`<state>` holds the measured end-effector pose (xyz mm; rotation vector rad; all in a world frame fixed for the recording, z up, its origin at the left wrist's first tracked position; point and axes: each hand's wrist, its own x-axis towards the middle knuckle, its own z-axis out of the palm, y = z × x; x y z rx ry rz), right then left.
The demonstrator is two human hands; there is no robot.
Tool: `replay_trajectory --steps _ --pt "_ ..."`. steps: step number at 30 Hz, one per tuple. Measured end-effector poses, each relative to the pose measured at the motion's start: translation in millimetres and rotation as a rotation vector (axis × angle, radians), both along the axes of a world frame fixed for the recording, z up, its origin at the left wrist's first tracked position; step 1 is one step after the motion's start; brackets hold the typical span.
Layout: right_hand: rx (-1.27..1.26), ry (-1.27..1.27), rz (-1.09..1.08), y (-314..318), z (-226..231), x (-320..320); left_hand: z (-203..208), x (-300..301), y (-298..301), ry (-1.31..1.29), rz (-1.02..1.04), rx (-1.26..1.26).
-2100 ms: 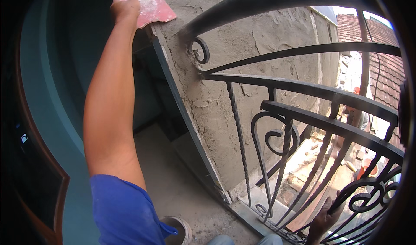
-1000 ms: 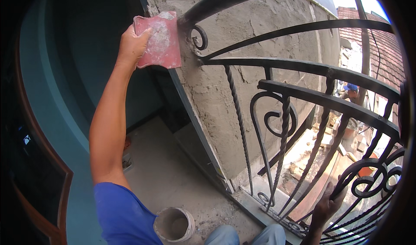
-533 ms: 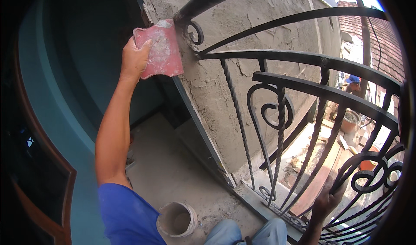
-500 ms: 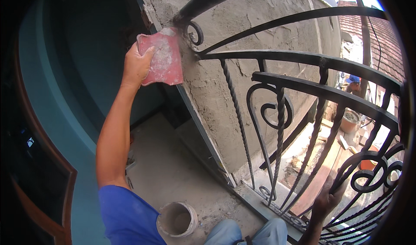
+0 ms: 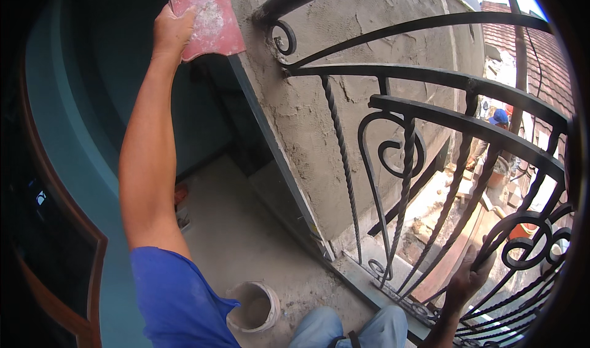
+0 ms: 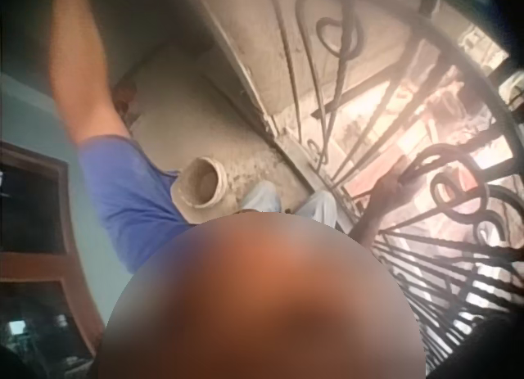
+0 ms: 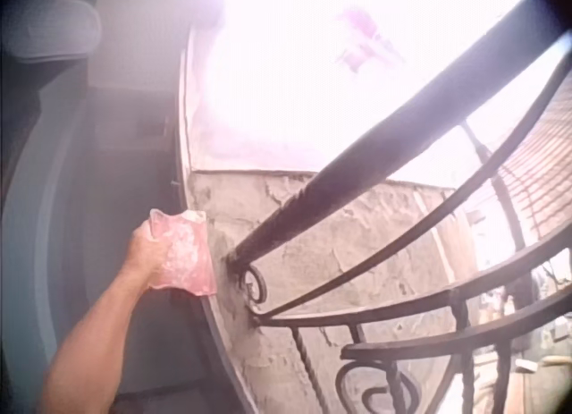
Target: The person scrapes and sweeps debris from a tiled floor using a trowel and a pink sponge. They move a bucket and a rectangular tile to access areas, then scrape dust and small particles into a pile and sweep them toward a doorway.
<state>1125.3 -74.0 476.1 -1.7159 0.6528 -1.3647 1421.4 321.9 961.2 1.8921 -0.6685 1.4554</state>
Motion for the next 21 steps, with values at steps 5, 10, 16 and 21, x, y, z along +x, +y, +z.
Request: replay_trajectory --steps 5,10,16,21 --pt "0.100 -0.002 0.051 -3 -3 -1 -59 -1 -2 0.037 0.051 0.143" --pt "0.029 -0.059 0.062 -2 -2 1 -138 -11 -12 0.153 0.040 0.166" --pt "-0.013 -0.021 0.032 1 5 0 -184 -29 -17 0.169 0.026 0.148" --pt "-0.022 -0.033 0.043 2 8 -1 -112 -14 -8 -0.019 -0.006 0.014"
